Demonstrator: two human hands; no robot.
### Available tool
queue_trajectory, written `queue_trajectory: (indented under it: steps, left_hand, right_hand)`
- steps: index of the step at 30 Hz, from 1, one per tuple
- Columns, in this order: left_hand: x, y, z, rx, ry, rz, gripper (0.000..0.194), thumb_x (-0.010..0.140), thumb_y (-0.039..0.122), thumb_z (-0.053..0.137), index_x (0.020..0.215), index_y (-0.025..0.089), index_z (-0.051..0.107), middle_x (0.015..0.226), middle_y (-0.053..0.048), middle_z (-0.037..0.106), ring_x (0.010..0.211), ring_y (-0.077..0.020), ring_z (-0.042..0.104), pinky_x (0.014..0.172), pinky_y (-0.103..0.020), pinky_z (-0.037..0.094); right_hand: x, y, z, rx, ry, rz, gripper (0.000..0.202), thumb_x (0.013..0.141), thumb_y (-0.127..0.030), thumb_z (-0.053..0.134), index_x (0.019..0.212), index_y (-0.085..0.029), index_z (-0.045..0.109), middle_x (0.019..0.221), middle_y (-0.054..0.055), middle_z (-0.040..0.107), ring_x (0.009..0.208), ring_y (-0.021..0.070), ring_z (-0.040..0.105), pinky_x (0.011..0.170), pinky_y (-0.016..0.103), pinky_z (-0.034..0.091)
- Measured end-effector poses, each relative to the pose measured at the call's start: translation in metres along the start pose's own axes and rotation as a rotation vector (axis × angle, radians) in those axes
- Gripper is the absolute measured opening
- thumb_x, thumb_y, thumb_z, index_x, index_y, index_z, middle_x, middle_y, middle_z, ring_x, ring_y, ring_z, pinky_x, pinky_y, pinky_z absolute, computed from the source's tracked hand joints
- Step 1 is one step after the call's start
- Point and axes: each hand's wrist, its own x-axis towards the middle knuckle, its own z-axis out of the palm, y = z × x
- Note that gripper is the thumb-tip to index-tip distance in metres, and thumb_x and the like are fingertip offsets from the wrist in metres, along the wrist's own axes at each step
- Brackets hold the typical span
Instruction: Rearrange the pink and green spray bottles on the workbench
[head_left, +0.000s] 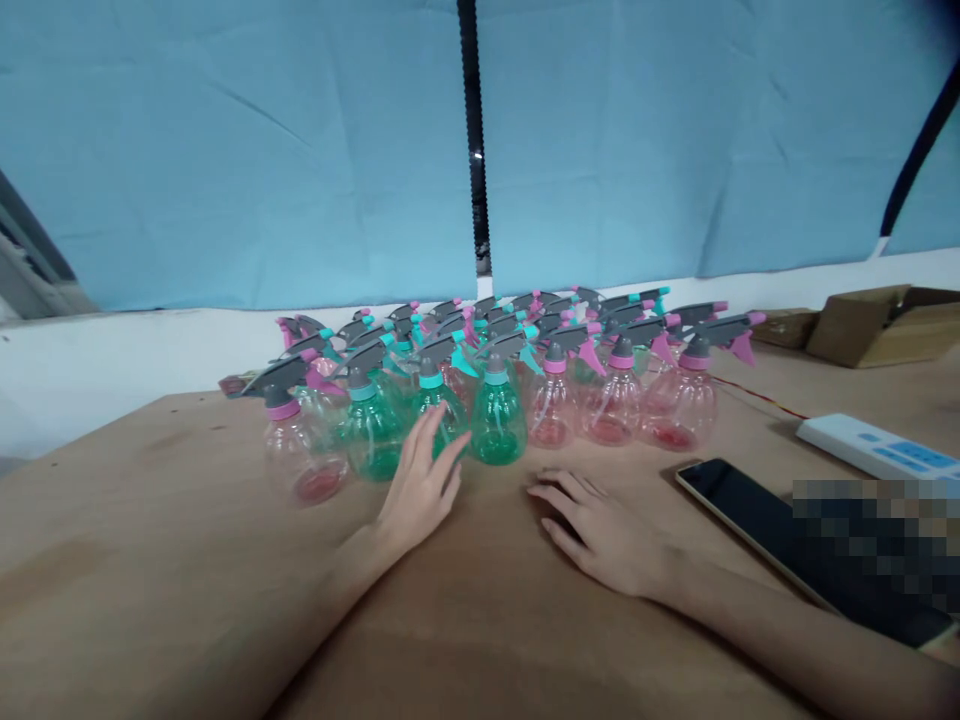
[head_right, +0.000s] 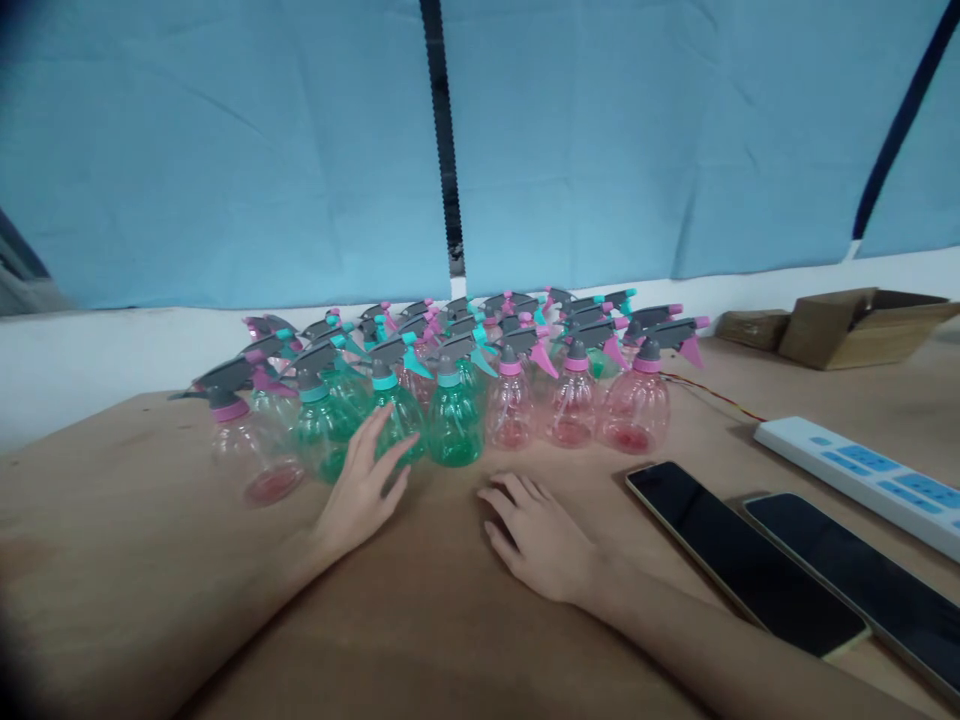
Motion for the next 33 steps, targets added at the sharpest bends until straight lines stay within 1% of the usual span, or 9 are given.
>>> queue_trajectory:
  steps: [2,5,6,8,12,19,23,29,33]
  left_hand:
    - [-0.002,0.013,-0.003,-0.078,-0.175,0.081,0.038,0.087,0.014,0.041,0.125,0.018,0.043,0.145,-0.011,0.024,0.136,-0.0244,0.017,0.108,-0.047,0.026]
    - [-0.002,0.028,-0.007,-0.194,-0.539,0.146,0.045,0.091,0.029,0.038,0.134,0.017,0.035,0.143,-0.009,0.033,0.133,-0.0203,0.025,0.107,-0.041,0.030]
    - [-0.001,0.031,-0.008,-0.215,-0.632,0.147,0.047,0.092,0.033,0.036,0.136,0.016,0.033,0.143,-0.009,0.033,0.133,-0.0199,0.027,0.107,-0.041,0.029]
    - [0.001,0.034,-0.009,-0.237,-0.733,0.134,0.049,0.093,0.037,0.031,0.137,0.015,0.031,0.144,-0.008,0.031,0.133,-0.0198,0.026,0.109,-0.042,0.026]
    - [0.003,0.035,-0.010,-0.241,-0.773,0.099,0.049,0.094,0.038,0.028,0.138,0.017,0.030,0.145,-0.006,0.026,0.135,-0.0192,0.022,0.110,-0.044,0.020]
    - [0.001,0.034,-0.009,-0.247,-0.736,0.102,0.047,0.093,0.036,0.030,0.137,0.018,0.031,0.145,-0.005,0.028,0.134,-0.0181,0.023,0.110,-0.042,0.022]
    - [0.001,0.034,-0.009,-0.261,-0.714,0.099,0.046,0.093,0.035,0.032,0.137,0.020,0.032,0.144,-0.005,0.030,0.133,-0.0187,0.025,0.109,-0.043,0.023]
    - [0.001,0.034,-0.009,-0.274,-0.703,0.097,0.045,0.093,0.034,0.033,0.136,0.020,0.034,0.143,-0.005,0.031,0.133,-0.0185,0.026,0.109,-0.042,0.024]
    - [0.002,0.034,-0.008,-0.269,-0.712,0.095,0.046,0.093,0.034,0.033,0.136,0.019,0.034,0.143,-0.005,0.031,0.133,-0.0192,0.026,0.109,-0.042,0.023]
  right_hand:
    - [0.000,0.001,0.001,0.002,-0.002,-0.007,0.035,0.089,-0.023,0.039,0.121,-0.014,0.050,0.123,0.013,0.051,0.116,0.0237,0.045,0.098,0.042,0.037]
    - [0.000,0.001,0.001,-0.002,-0.001,-0.022,0.038,0.089,-0.024,0.038,0.124,-0.015,0.048,0.126,0.012,0.050,0.117,0.0234,0.044,0.099,0.043,0.035]
    - [0.000,0.002,0.002,-0.004,0.002,-0.024,0.038,0.089,-0.024,0.038,0.126,-0.015,0.047,0.127,0.012,0.050,0.118,0.0234,0.043,0.100,0.043,0.035]
    - [0.000,0.002,0.002,-0.006,0.005,-0.020,0.040,0.089,-0.025,0.039,0.127,-0.016,0.046,0.128,0.012,0.049,0.119,0.0232,0.042,0.100,0.042,0.035]
    - [0.000,0.003,0.003,-0.011,-0.002,-0.009,0.040,0.089,-0.025,0.039,0.127,-0.016,0.047,0.129,0.012,0.049,0.120,0.0230,0.042,0.100,0.042,0.034]
    - [-0.001,0.002,0.001,-0.024,-0.008,-0.024,0.040,0.089,-0.026,0.038,0.127,-0.015,0.047,0.129,0.012,0.049,0.120,0.0240,0.042,0.100,0.043,0.035]
    - [-0.001,0.002,0.000,-0.014,0.006,-0.022,0.040,0.089,-0.025,0.038,0.127,-0.017,0.047,0.129,0.012,0.049,0.120,0.0241,0.042,0.099,0.044,0.035]
    - [0.000,0.002,0.000,-0.034,-0.025,-0.019,0.040,0.090,-0.026,0.038,0.127,-0.014,0.047,0.130,0.012,0.048,0.121,0.0243,0.041,0.101,0.043,0.034]
    - [0.000,0.002,0.000,-0.018,-0.034,-0.017,0.041,0.089,-0.026,0.038,0.128,-0.015,0.046,0.131,0.012,0.047,0.121,0.0241,0.041,0.100,0.043,0.034]
